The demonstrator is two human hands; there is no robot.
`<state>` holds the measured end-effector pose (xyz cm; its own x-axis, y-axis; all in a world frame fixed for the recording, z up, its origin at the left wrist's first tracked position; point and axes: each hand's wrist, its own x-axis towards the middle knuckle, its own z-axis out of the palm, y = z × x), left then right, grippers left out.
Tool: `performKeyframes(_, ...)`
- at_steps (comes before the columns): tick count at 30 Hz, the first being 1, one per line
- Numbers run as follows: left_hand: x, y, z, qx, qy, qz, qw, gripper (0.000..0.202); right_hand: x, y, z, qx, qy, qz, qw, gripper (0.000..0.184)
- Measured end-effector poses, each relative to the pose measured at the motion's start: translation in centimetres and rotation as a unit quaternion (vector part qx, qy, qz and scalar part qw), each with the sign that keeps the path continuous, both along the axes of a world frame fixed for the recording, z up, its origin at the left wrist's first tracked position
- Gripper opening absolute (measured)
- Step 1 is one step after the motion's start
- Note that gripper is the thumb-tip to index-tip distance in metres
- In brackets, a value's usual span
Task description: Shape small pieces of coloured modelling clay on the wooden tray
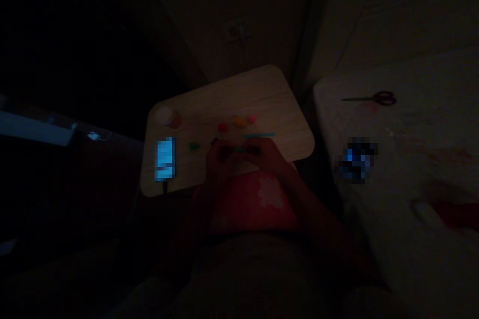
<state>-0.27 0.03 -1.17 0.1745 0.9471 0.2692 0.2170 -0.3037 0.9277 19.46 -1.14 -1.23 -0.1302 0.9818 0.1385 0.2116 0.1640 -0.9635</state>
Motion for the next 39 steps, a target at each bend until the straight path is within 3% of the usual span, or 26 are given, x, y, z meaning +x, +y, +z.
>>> performKeyframes(4, -0.1, 0.0, 0.7, 0.005, -0.003, -0.045, 0.999, 0.029, 0.1, 0.0, 0.0, 0.009, 0.011, -0.003, 1.000, 0.027)
performKeyframes(14, 0.4, 0.1, 1.6, 0.068, 0.047, -0.046, 0.995, 0.024, 0.2, -0.1, 0.7, 0.027, -0.006, 0.005, 1.000, 0.023)
performKeyframes(39, 0.1, 0.1, 0.9, 0.035, 0.040, -0.016, 0.998, 0.017, 0.2, -0.3, 0.7, 0.015, 0.026, -0.024, 0.999, 0.019)
